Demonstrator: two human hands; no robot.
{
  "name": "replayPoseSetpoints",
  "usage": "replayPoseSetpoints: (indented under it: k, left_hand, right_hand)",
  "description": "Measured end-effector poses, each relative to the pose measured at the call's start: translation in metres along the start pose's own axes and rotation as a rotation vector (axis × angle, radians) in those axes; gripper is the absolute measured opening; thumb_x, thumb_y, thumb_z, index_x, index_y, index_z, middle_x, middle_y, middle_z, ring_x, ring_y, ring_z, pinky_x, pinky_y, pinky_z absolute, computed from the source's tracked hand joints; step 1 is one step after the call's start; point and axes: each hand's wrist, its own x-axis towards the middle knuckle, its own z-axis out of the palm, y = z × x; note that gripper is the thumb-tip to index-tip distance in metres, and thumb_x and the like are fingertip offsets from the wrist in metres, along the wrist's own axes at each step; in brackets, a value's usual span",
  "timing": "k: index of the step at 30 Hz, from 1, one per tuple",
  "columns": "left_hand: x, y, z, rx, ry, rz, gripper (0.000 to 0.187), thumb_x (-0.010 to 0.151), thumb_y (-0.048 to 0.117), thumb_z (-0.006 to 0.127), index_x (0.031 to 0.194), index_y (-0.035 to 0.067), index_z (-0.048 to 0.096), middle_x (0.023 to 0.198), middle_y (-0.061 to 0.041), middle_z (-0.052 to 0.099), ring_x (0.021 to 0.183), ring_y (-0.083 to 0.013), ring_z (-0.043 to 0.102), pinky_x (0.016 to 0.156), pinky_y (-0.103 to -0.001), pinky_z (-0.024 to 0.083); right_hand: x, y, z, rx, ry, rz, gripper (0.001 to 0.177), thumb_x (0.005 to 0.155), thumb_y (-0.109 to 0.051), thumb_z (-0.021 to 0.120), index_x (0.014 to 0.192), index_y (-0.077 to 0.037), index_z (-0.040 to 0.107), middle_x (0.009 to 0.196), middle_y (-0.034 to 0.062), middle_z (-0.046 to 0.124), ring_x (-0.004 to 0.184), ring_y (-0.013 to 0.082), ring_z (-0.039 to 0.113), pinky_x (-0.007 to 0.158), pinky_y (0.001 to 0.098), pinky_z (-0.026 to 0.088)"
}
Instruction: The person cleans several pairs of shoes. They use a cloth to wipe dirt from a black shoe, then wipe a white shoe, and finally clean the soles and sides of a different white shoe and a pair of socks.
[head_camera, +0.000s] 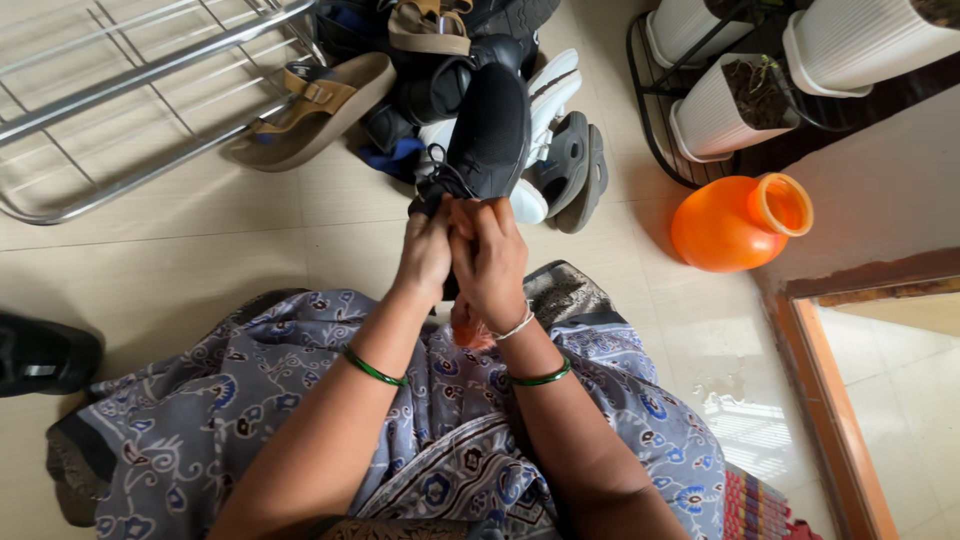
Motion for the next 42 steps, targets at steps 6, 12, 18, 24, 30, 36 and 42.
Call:
replayPoseSetpoints:
  k: [6,12,18,24,30,36,42]
  left_hand:
    - [0.004,0.062,-0.006,-0.155,0.126,-0.056,0.034,0.106,0.028,0.054,0.131,0.005,0.056,0.117,-0.008,0.069,0.098,-0.0195,0.070,0.082,-0.036,0.061]
    - [0.008,0.070,-0.017,-0.162,0.206,-0.216,0.036,0.104,0.029,0.052,0.135,0.012,0.056,0.122,-0.005,0.068,0.101,-0.0177,0.070,0.076,-0.033,0.061]
    - [-0.011,0.009,0.015,0.090,0.102,-0.346,0.038,0.107,0.029,0.056,0.139,0.009,0.060,0.111,-0.011,0.064,0.085,-0.0193,0.056,0.065,-0.034,0.046]
    - [-0.002,0.009,0.005,-0.052,0.136,-0.172,0.043,0.105,0.029,0.058,0.137,0.001,0.058,0.126,-0.008,0.068,0.108,-0.0152,0.066,0.089,-0.031,0.057]
    - [0.030,0.068,-0.047,-0.445,0.299,-0.103,0.045,0.102,0.028,0.050,0.137,0.001,0.055,0.131,-0.013,0.068,0.114,-0.0252,0.070,0.099,-0.041,0.060]
    - [0.031,0.081,-0.068,-0.416,0.335,-0.172,0.040,0.109,0.041,0.057,0.127,0.007,0.068,0.108,-0.007,0.067,0.080,-0.0180,0.058,0.070,-0.032,0.047]
    - [0.005,0.071,-0.028,0.488,-0.178,-0.154,0.055,0.098,0.035,0.071,0.134,-0.002,0.052,0.118,-0.012,0.064,0.108,-0.0211,0.057,0.091,-0.036,0.047]
  right_hand:
    - [-0.021,-0.004,0.011,0.056,-0.039,-0.059,0.037,0.081,-0.004,0.067,0.117,-0.008,0.063,0.105,0.0126,0.059,0.087,0.0312,0.066,0.074,0.0407,0.055]
    - [-0.030,0.016,0.025,0.032,-0.061,0.047,0.028,0.086,-0.003,0.064,0.114,-0.009,0.060,0.101,0.0114,0.063,0.083,0.0312,0.066,0.074,0.0402,0.055]
    - [0.004,0.071,0.002,0.124,0.261,0.250,0.018,0.098,0.001,0.050,0.115,-0.003,0.055,0.099,0.0138,0.066,0.087,0.0318,0.067,0.081,0.0394,0.054]
    - [-0.003,0.057,0.013,0.029,0.173,0.298,0.009,0.098,-0.002,0.054,0.105,-0.006,0.058,0.097,0.0144,0.072,0.082,0.0317,0.071,0.074,0.0407,0.056]
    - [-0.038,-0.003,0.039,0.037,-0.139,0.243,0.020,0.092,-0.004,0.061,0.112,-0.004,0.057,0.098,0.0187,0.068,0.074,0.0356,0.070,0.065,0.0414,0.055]
    - [-0.056,0.036,0.058,0.281,-0.013,0.395,0.011,0.103,-0.006,0.058,0.108,0.000,0.050,0.095,0.0149,0.064,0.084,0.0202,0.064,0.076,0.0331,0.056]
    - [-0.036,0.052,0.047,0.442,0.116,0.468,0.012,0.105,-0.007,0.057,0.108,0.004,0.053,0.111,0.0164,0.071,0.098,0.0197,0.065,0.085,0.0310,0.053]
